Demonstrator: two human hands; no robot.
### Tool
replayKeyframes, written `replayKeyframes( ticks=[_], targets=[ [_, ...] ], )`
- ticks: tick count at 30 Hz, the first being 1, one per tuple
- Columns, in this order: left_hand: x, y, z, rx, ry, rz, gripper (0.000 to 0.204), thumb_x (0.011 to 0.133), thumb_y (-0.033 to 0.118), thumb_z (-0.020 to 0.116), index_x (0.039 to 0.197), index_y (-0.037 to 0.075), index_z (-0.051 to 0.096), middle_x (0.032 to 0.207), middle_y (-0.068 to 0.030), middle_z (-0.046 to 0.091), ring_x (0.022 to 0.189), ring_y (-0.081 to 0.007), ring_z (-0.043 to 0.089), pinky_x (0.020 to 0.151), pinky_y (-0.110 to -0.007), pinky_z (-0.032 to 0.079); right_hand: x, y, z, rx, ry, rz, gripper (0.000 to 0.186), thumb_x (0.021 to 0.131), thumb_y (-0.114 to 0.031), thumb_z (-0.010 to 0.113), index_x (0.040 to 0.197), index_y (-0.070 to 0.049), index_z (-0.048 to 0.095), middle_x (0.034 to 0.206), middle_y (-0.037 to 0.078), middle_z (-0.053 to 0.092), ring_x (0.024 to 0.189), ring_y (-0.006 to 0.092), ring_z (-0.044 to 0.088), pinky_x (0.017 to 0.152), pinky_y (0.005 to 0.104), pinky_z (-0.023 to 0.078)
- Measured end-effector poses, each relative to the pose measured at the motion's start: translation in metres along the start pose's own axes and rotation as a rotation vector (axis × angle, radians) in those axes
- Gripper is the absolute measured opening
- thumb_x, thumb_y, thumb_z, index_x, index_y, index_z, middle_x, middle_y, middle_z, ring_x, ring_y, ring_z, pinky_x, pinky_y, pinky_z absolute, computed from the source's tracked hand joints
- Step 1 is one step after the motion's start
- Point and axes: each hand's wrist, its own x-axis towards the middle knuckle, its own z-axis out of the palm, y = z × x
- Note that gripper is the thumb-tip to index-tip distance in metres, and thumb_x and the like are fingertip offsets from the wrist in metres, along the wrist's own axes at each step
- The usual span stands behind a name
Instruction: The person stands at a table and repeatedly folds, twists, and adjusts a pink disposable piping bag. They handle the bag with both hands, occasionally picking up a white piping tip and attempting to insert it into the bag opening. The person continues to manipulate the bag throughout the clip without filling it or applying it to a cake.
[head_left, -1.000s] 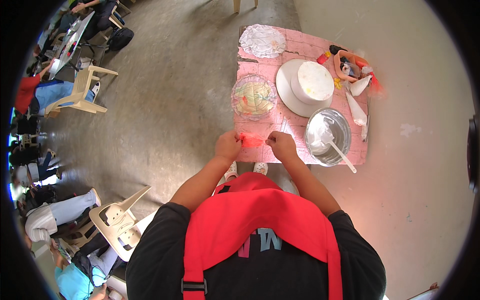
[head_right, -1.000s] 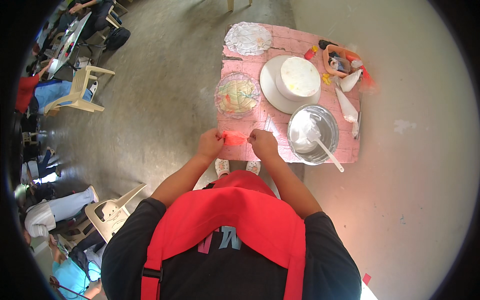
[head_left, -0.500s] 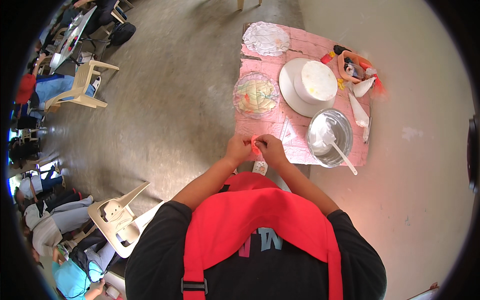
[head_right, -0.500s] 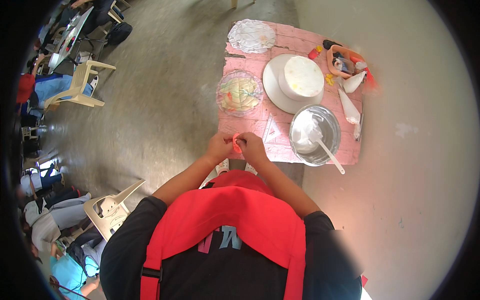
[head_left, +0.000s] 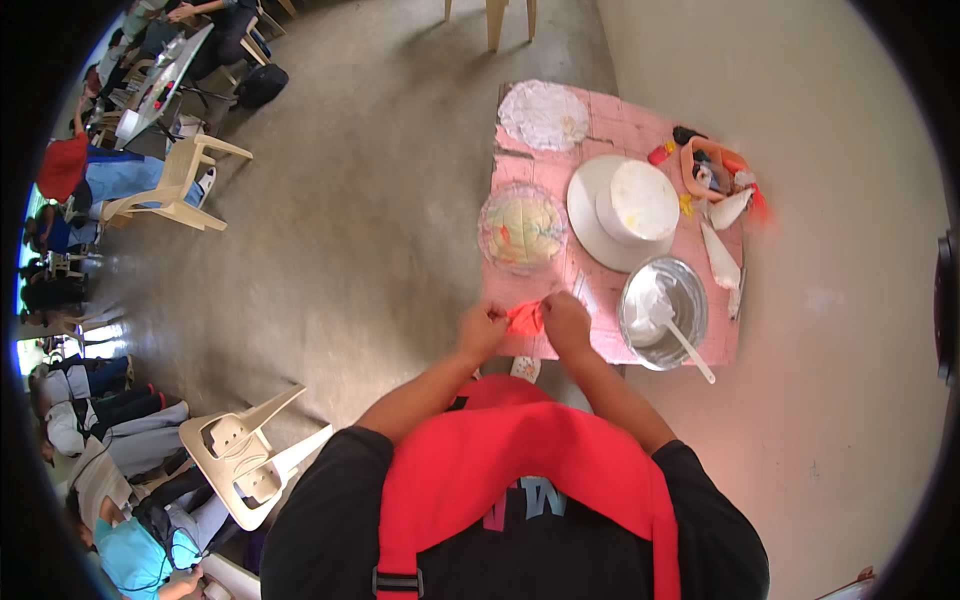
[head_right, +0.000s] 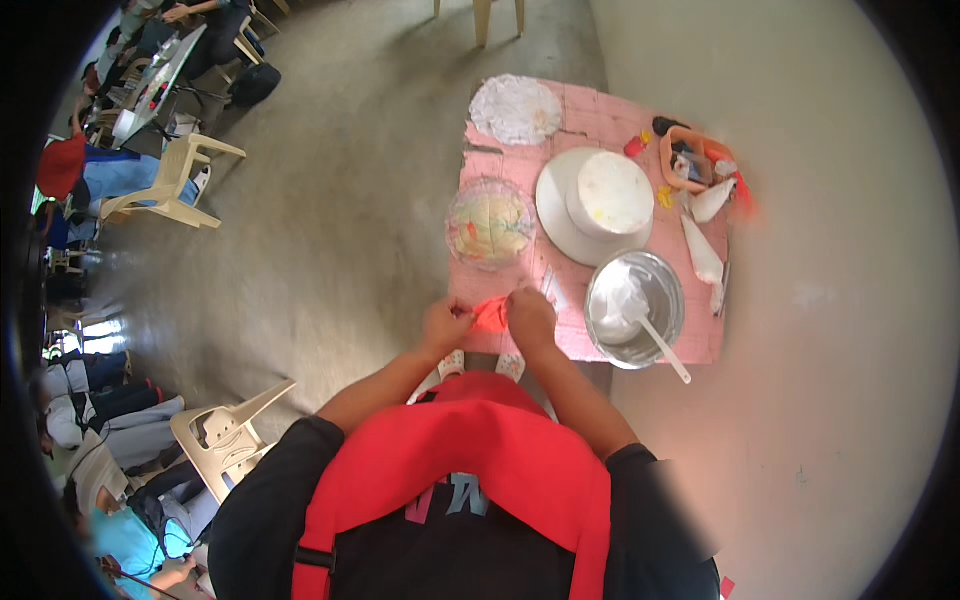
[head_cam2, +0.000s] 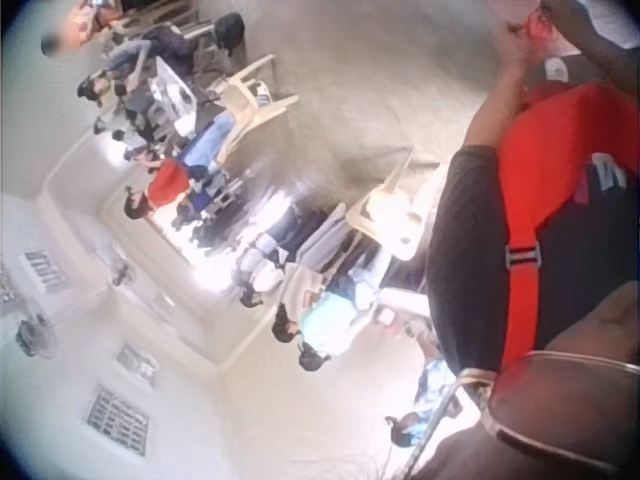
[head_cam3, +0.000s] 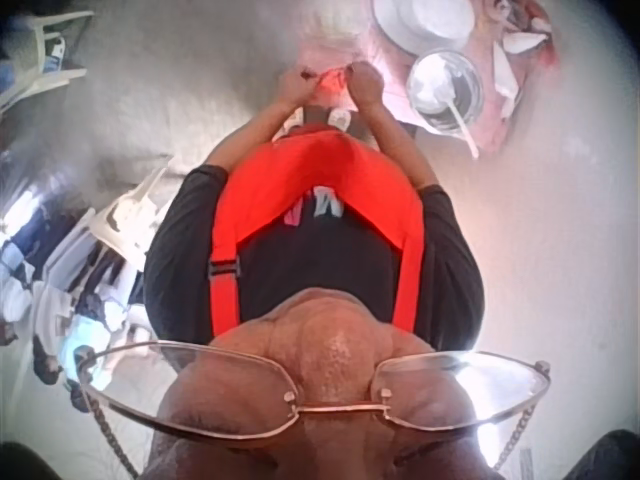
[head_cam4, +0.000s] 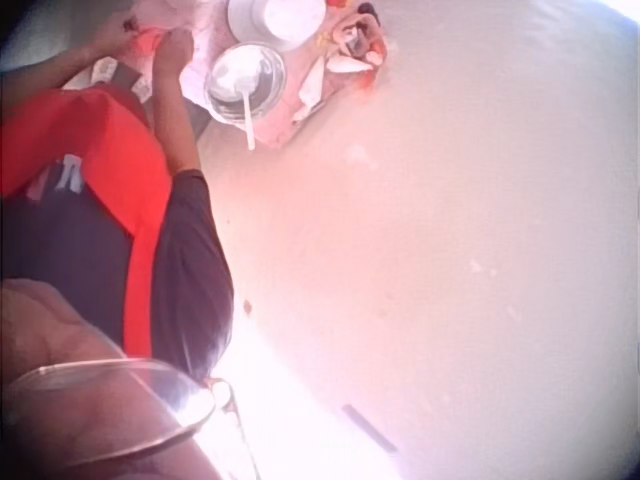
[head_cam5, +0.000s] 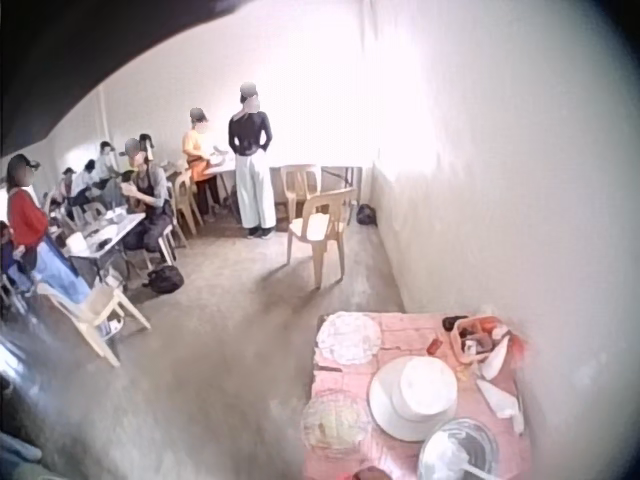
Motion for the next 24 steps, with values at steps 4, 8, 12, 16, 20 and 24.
replayKeyframes(
  ticks=[4, 8, 12, 16, 20, 24],
  targets=[
    [0.0, -0.003, 0.006, 0.046, 0.026, -0.004, 0.013, 0.071, 0.011, 0.067, 0.079, 0.002, 0.065, 0.072, -0.0138, 0.066, 0.066, -0.023, 0.065, 0.062, -0.032, 0.051, 0.005, -0.007, -0.022, 0.344, 0.03, 0.07, 0.012, 0.077, -0.012, 0.066, 0.08, -0.001, 0.065, 0.077, 0.015, 0.062, 0.071, 0.0312, 0.06, 0.067, 0.0387, 0.048],
    [-0.001, 0.004, 0.008, -0.048, 0.004, -0.049, 0.013, 0.071, 0.011, 0.066, 0.08, 0.002, 0.066, 0.071, -0.0119, 0.066, 0.064, -0.0197, 0.064, 0.062, -0.03, 0.05, -0.01, -0.027, -0.011, 0.318, -0.089, -0.054, 0.009, 0.074, -0.009, 0.066, 0.079, -0.002, 0.065, 0.077, 0.013, 0.061, 0.075, 0.0304, 0.06, 0.067, 0.0387, 0.048],
    [-0.002, 0.005, 0.004, -0.051, -0.019, -0.043, 0.013, 0.071, 0.01, 0.067, 0.081, 0.002, 0.066, 0.072, -0.011, 0.066, 0.064, -0.0181, 0.063, 0.063, -0.029, 0.049, -0.02, -0.032, 0.005, 0.212, -0.174, -0.031, 0.008, 0.073, -0.011, 0.064, 0.075, -0.003, 0.064, 0.073, 0.011, 0.057, 0.075, 0.0302, 0.059, 0.068, 0.0405, 0.048],
    [-0.001, 0.002, 0.001, -0.039, -0.047, -0.015, 0.011, 0.072, 0.008, 0.066, 0.081, 0.002, 0.065, 0.074, -0.0143, 0.066, 0.068, -0.023, 0.065, 0.065, -0.032, 0.051, -0.006, -0.023, 0.008, -0.028, -0.134, -0.208, 0.01, 0.073, -0.014, 0.062, 0.069, -0.005, 0.062, 0.074, 0.011, 0.058, 0.075, 0.0295, 0.059, 0.068, 0.0406, 0.048],
    [0.0, 0.001, 0.001, -0.015, -0.028, 0.019, 0.012, 0.071, 0.009, 0.067, 0.081, 0.002, 0.065, 0.074, -0.0139, 0.066, 0.067, -0.0236, 0.065, 0.065, -0.033, 0.05, 0.008, -0.008, 0.005, -0.146, -0.142, -0.104, 0.012, 0.073, -0.015, 0.061, 0.067, -0.005, 0.063, 0.075, 0.011, 0.059, 0.075, 0.0293, 0.06, 0.069, 0.0408, 0.049],
    [0.0, 0.002, 0.002, -0.03, 0.014, -0.002, 0.013, 0.071, 0.01, 0.068, 0.08, 0.001, 0.065, 0.073, -0.0139, 0.065, 0.066, -0.0248, 0.064, 0.065, -0.034, 0.05, 0.006, 0.002, -0.014, 0.108, -0.032, 0.109, 0.012, 0.077, -0.014, 0.064, 0.076, -0.002, 0.066, 0.077, 0.013, 0.061, 0.075, 0.0304, 0.061, 0.068, 0.0389, 0.049]
  ],
)
